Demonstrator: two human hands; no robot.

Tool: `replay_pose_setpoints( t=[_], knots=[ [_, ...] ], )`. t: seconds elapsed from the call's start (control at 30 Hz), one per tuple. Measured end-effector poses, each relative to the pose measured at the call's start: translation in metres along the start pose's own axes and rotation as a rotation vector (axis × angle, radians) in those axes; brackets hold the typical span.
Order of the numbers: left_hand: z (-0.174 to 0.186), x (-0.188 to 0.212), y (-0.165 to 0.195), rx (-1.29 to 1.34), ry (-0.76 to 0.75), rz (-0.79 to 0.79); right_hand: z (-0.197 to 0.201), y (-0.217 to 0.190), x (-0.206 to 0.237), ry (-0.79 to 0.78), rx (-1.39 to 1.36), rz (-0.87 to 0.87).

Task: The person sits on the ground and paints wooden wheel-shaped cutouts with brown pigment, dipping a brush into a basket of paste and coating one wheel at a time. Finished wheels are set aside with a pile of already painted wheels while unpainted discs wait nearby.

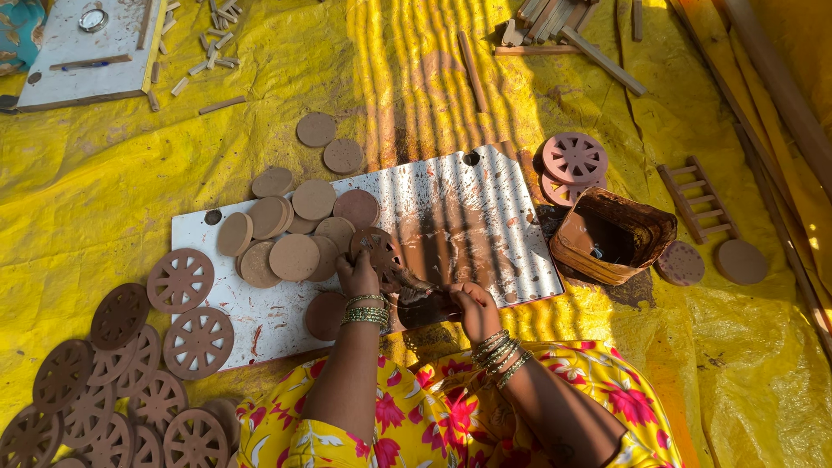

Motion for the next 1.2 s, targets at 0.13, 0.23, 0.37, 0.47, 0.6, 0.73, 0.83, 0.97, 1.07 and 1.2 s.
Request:
replay_pose_setpoints(
  t=[0.13,0.23,0.37,0.47,0.6,0.73,0.83,0.97,1.07,1.2],
  knots=[
    [-0.003,0.003,-0.004,0.101,0.011,-0.017,0.012,-0.006,0.002,0.082,-0.092,-0.037],
    [-0.003,0.002,-0.002,0.204,-0.003,-0.003,0.013,-0.014,-0.008,0.095,0.038,-0.002],
    [-0.001,0.001,0.001,0.198,-0.037,0.068,0.002,-0.009,-0.005,0.041,0.061,-0.06],
    [0.0,0.003,0.001,0.176,-0.023,0.082,-0.003,-0.004,0.012,0.022,0.016,-0.134],
    [-0.002,0.006,0.003,0.153,-0.035,0.094,-0.007,-0.016,0.027,0.013,-0.085,-0.121],
    [-0.006,0.006,0.003,0.264,-0.061,0.212,-0.017,-0.032,0.018,-0.075,-0.09,0.139],
    [-0.01,0.005,0.005,0.256,-0.14,0.198,-0.021,-0.026,0.009,-0.134,-0.068,0.175],
    [-0.007,0.002,0.007,0.202,-0.198,0.083,-0.01,-0.024,-0.004,-0.187,-0.01,0.261],
    [-0.007,0.002,0.006,0.068,-0.214,0.06,-0.001,-0.03,-0.006,-0.134,0.096,0.314],
    [-0.011,0.003,0.005,0.04,-0.255,0.033,-0.009,-0.031,0.003,-0.209,0.249,0.233]
  ],
)
Point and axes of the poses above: each hand's wrist, its own x-axis away from the middle knuckle, its own z-axis out of the back of the hand, y = z × x, the point moved 3 cm from there along -x, towards the middle knuckle, and after that the axes turned 6 degrees about -y, right-handed, at the moved point
